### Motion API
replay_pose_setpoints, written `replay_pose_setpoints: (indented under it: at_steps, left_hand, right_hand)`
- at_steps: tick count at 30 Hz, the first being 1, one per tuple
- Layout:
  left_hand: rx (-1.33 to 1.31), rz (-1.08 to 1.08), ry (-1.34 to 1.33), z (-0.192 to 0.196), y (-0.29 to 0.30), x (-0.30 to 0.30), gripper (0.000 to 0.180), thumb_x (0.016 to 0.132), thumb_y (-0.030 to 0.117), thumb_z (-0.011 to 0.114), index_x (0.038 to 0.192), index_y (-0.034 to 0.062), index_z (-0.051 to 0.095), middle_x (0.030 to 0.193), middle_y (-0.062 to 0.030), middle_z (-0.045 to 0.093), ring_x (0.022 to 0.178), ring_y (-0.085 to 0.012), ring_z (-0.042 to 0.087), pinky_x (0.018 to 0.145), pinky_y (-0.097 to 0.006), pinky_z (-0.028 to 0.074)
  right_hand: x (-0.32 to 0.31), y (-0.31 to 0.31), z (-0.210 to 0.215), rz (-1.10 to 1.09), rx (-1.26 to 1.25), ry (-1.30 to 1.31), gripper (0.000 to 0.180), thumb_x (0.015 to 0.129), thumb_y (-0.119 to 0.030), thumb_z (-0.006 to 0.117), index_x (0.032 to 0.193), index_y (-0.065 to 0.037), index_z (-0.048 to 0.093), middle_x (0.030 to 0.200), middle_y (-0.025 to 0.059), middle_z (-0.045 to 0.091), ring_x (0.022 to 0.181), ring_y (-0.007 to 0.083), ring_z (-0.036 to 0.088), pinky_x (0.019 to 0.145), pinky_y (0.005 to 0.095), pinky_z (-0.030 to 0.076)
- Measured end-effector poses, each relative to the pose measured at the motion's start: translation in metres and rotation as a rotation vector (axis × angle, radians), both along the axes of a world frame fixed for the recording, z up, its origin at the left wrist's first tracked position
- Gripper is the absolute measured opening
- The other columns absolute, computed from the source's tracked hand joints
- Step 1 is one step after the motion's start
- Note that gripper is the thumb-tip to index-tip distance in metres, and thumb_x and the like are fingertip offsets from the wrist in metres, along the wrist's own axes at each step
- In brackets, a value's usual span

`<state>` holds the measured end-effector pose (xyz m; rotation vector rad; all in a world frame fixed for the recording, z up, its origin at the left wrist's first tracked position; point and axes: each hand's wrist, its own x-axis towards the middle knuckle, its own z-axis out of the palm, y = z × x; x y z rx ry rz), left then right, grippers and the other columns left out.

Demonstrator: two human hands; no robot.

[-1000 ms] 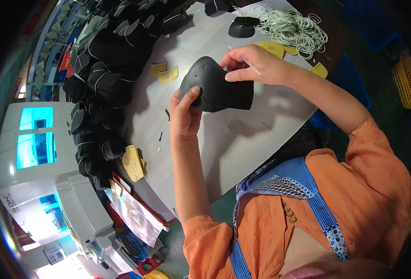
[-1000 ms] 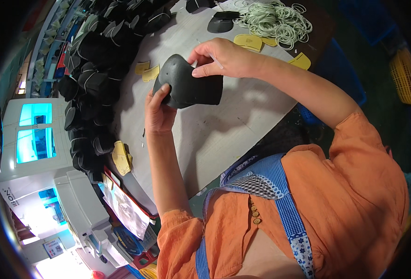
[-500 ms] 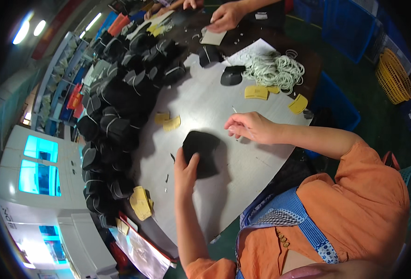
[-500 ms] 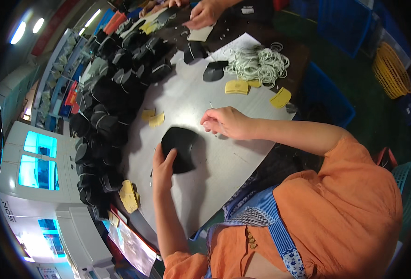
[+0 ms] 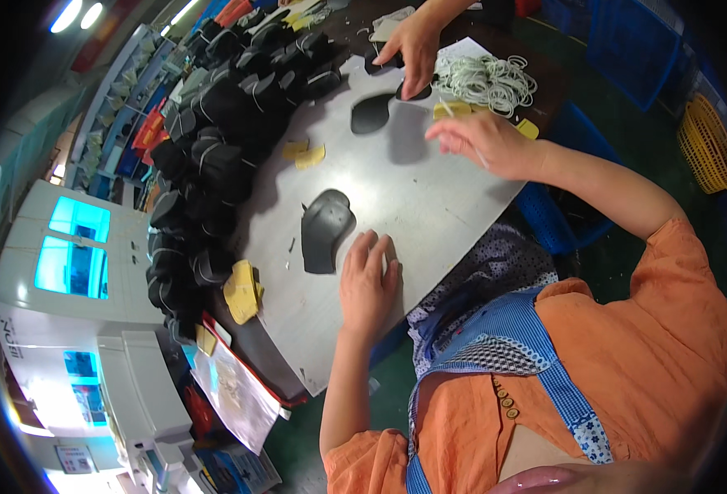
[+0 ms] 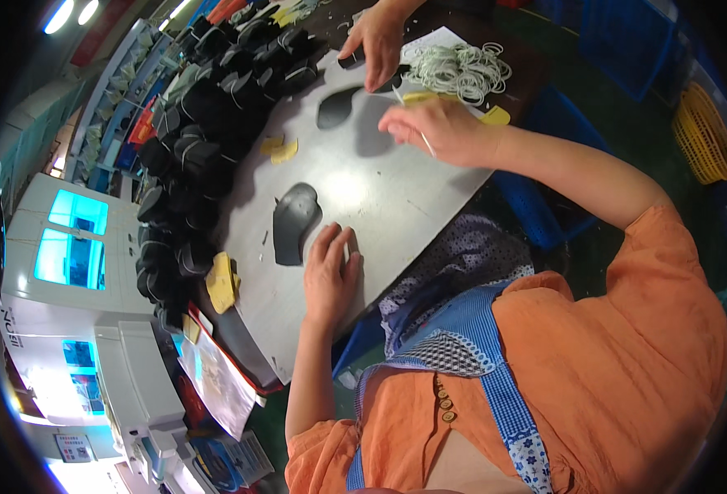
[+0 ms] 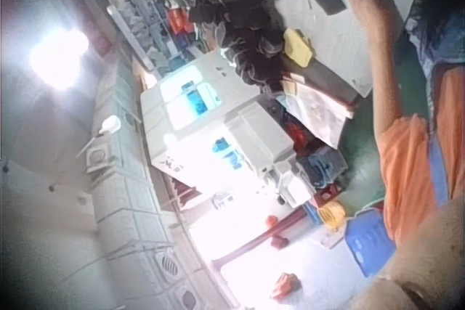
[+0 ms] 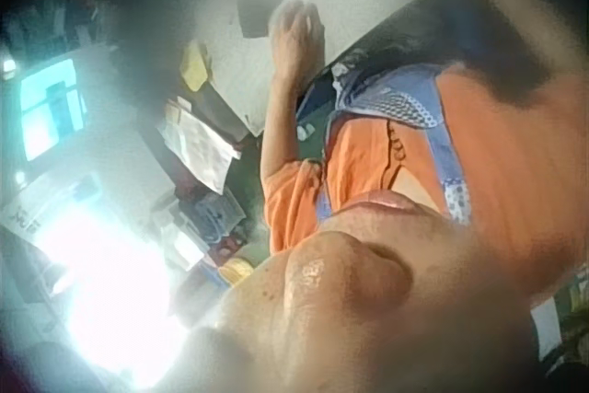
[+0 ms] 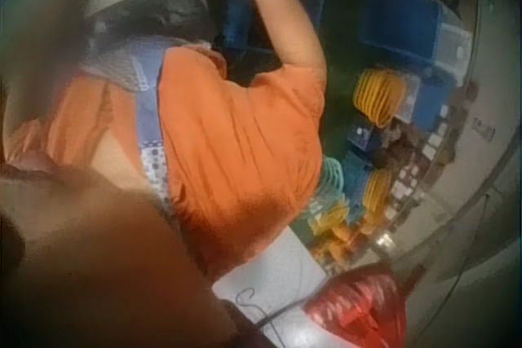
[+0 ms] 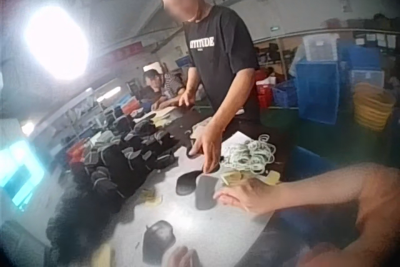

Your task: The person marks shoe pieces using templates and a stylus, stacks the marked pieces, and secures them with elastic bands. They then sort and tie sets of templates with rubber bands before continuing to mark and bundle more shoe components.

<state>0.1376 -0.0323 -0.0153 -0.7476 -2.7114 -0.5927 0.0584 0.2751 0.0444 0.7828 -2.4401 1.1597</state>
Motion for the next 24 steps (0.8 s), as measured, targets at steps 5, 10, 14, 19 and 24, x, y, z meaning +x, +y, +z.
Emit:
replay_pose_setpoints:
  at_steps: [5,10,14,19,24]
  left_hand:
    - [-0.041,0.019,-0.008,0.001,0.002,-0.016,0.046,0.085,0.015,0.069,0.129,0.0092,0.059,0.136,-0.0169,0.053,0.126,-0.0355,0.052,0.104,-0.044,0.043]
    - [-0.007,0.092,-0.136,0.028,-0.004,0.008,0.05,0.08,0.016,0.074,0.127,0.0101,0.061,0.134,-0.0174,0.053,0.125,-0.0366,0.051,0.104,-0.045,0.043]
    - [0.084,-0.022,-0.234,-0.01,0.0,0.001,0.048,0.082,0.026,0.074,0.126,0.0113,0.062,0.132,-0.0146,0.054,0.126,-0.0356,0.051,0.105,-0.049,0.042]
    - [-0.006,0.072,-0.279,0.017,0.001,0.026,0.054,0.085,0.032,0.07,0.134,0.0133,0.056,0.137,-0.0115,0.052,0.132,-0.0308,0.047,0.11,-0.05,0.037]
    - [-0.054,0.09,-0.308,0.015,0.008,0.007,0.061,0.083,0.032,0.07,0.138,0.0149,0.05,0.139,-0.0112,0.047,0.133,-0.0323,0.043,0.112,-0.05,0.034]
  right_hand:
    - [-0.013,-0.011,-0.043,0.044,0.321,0.101,0.017,0.094,-0.016,0.061,0.108,-0.009,0.065,0.087,0.0109,0.069,0.085,0.0317,0.067,0.075,0.0401,0.052]
    - [-0.097,-0.04,-0.042,0.146,0.291,0.268,0.022,0.089,-0.016,0.065,0.11,-0.011,0.065,0.1,0.0109,0.067,0.097,0.0308,0.064,0.08,0.039,0.052]
    - [-0.146,-0.054,-0.059,0.002,0.56,-0.093,0.038,0.084,-0.032,0.072,0.114,-0.01,0.064,0.118,0.0113,0.063,0.101,0.0333,0.06,0.084,0.0445,0.052]
    - [-0.105,-0.077,-0.041,0.283,0.621,0.007,0.039,0.08,-0.035,0.074,0.11,-0.012,0.065,0.125,0.01,0.06,0.11,0.0309,0.054,0.086,0.0447,0.05]
    - [-0.083,-0.05,-0.028,0.35,0.518,0.175,0.033,0.08,-0.025,0.073,0.108,-0.009,0.066,0.126,0.0112,0.061,0.11,0.0314,0.055,0.087,0.0498,0.049]
